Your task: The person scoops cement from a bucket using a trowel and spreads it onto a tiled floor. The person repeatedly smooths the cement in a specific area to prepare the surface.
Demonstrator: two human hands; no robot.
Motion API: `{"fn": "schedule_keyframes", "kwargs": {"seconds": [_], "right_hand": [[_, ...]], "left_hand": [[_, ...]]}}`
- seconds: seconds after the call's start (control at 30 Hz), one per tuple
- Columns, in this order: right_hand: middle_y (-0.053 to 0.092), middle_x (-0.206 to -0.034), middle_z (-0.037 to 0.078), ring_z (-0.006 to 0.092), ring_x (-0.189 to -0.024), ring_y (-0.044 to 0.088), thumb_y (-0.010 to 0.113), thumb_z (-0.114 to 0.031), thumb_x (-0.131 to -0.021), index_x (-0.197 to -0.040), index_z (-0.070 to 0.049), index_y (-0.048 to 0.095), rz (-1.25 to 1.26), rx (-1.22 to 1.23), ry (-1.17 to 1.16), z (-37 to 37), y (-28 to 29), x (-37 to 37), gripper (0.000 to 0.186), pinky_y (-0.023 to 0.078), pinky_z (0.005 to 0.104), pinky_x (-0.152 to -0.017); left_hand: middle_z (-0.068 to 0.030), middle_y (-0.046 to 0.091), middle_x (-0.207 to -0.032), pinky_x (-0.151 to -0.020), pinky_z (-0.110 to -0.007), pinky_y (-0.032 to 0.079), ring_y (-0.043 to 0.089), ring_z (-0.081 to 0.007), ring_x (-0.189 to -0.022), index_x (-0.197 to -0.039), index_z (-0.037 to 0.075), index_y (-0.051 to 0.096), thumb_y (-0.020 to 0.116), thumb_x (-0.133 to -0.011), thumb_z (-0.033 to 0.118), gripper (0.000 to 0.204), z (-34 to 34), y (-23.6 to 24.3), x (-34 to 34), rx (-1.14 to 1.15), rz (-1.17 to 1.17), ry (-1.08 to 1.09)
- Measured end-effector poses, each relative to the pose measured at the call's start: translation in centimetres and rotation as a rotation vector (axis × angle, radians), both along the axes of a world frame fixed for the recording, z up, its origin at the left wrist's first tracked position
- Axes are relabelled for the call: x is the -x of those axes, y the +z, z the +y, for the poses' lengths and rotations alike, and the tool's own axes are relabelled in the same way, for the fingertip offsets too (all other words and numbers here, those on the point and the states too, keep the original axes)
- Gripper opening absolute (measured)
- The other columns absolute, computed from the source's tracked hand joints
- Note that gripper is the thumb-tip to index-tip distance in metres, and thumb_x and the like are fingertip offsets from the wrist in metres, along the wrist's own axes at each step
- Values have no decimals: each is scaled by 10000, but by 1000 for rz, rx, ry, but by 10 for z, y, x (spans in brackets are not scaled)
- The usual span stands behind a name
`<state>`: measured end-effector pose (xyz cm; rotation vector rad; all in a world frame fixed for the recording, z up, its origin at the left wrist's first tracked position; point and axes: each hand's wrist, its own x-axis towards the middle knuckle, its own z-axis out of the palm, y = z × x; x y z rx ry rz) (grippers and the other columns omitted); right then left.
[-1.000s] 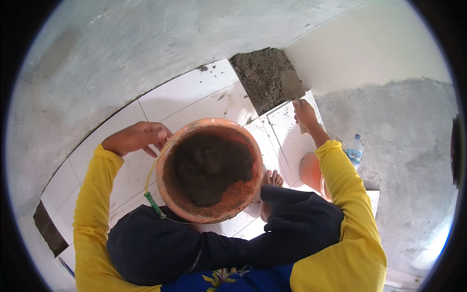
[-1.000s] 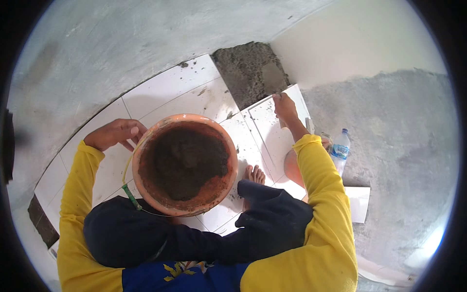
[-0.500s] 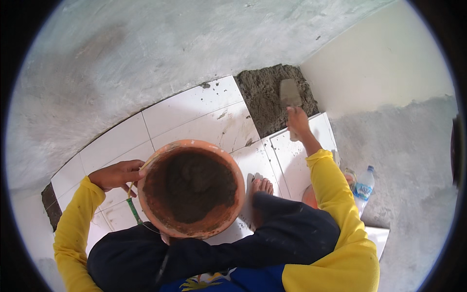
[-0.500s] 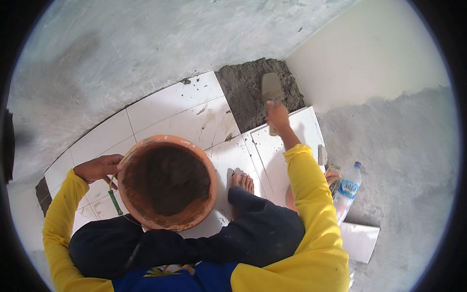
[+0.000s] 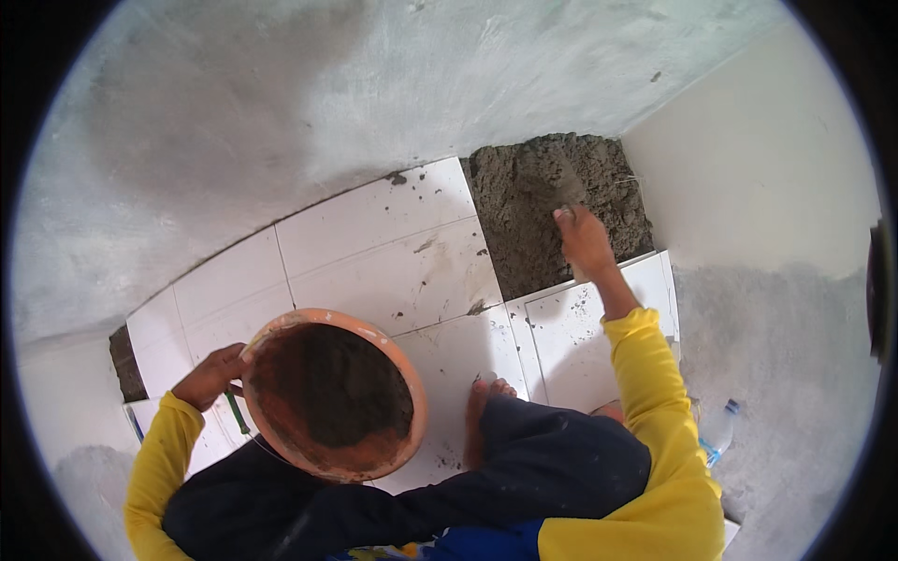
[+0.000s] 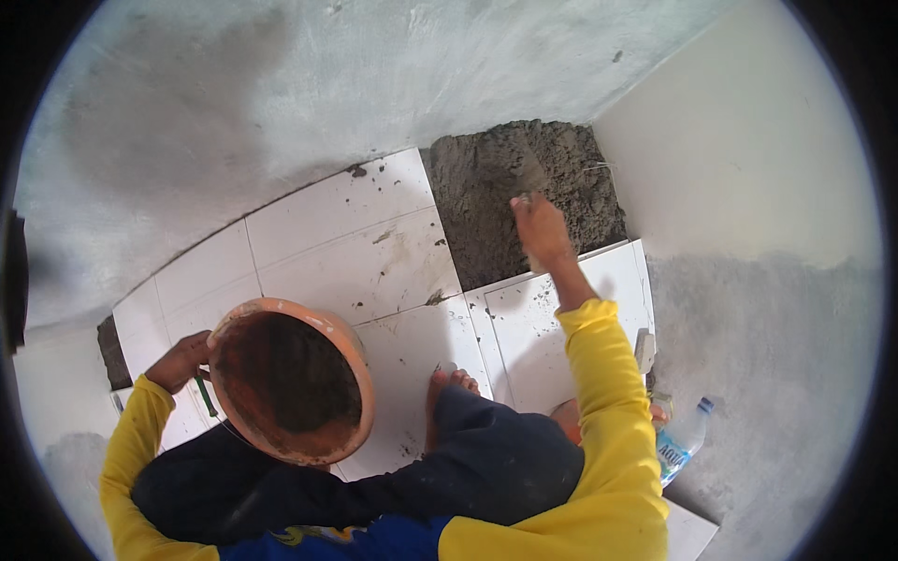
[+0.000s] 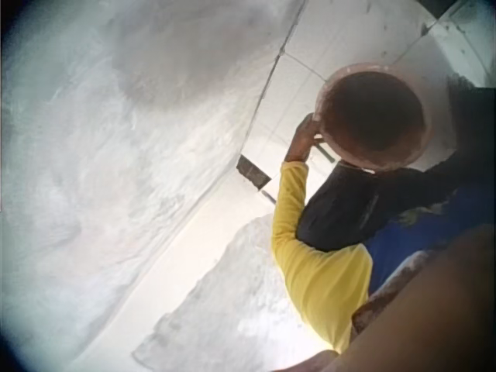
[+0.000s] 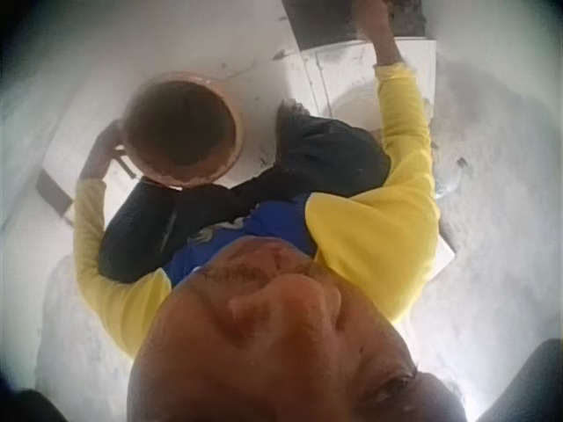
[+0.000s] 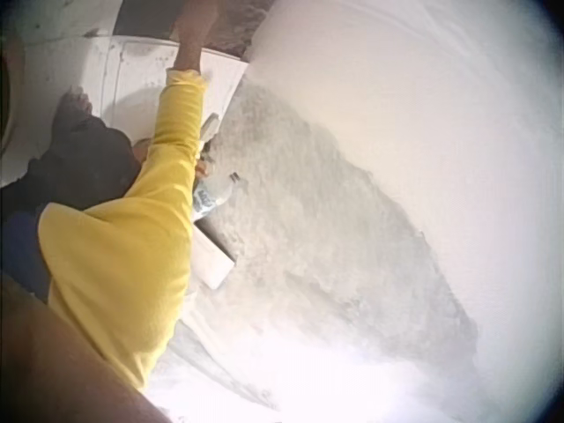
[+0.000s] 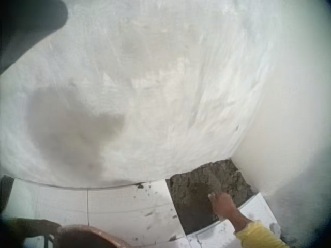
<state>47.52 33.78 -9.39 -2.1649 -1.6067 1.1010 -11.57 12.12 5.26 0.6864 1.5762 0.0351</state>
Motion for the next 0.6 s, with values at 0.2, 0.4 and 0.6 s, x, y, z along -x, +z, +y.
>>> {"fn": "schedule_keyframes", "kwargs": {"seconds": [0.2, 0.4, 0.6], "right_hand": [[704, -771, 204, 308, -606, 728, 633, -420, -1072, -1223, 63, 616, -111, -230, 133, -6, -38, -7, 507, 579, 446, -584], [721, -1045, 355, 555, -1049, 690, 644, -358, -1057, -1114, 77, 641, -78, -283, 166, -9, -26, 33, 439, 553, 578, -916], [717, -1082, 357, 549, -1036, 695, 638, -351, -1062, -1151, 54, 656, -105, -220, 70, -5, -23, 11, 414, 556, 588, -902]], "left_hand": [[-69, 727, -1224, -975, -416, 576, 688, -186, -1101, -1387, 70, 634, 589, -1084, 567, 584, 18, -2, -21, -25, -40, 16], [-43, 713, -1182, -1003, -396, 546, 672, -170, -1101, -1334, 87, 663, 601, -1074, 579, 561, 8, 10, -21, -53, 18, 52], [-62, 717, -1220, -988, -402, 547, 671, -194, -1100, -1374, 84, 657, 633, -1047, 591, 604, 9, 8, -21, -98, -5, 11]]}}
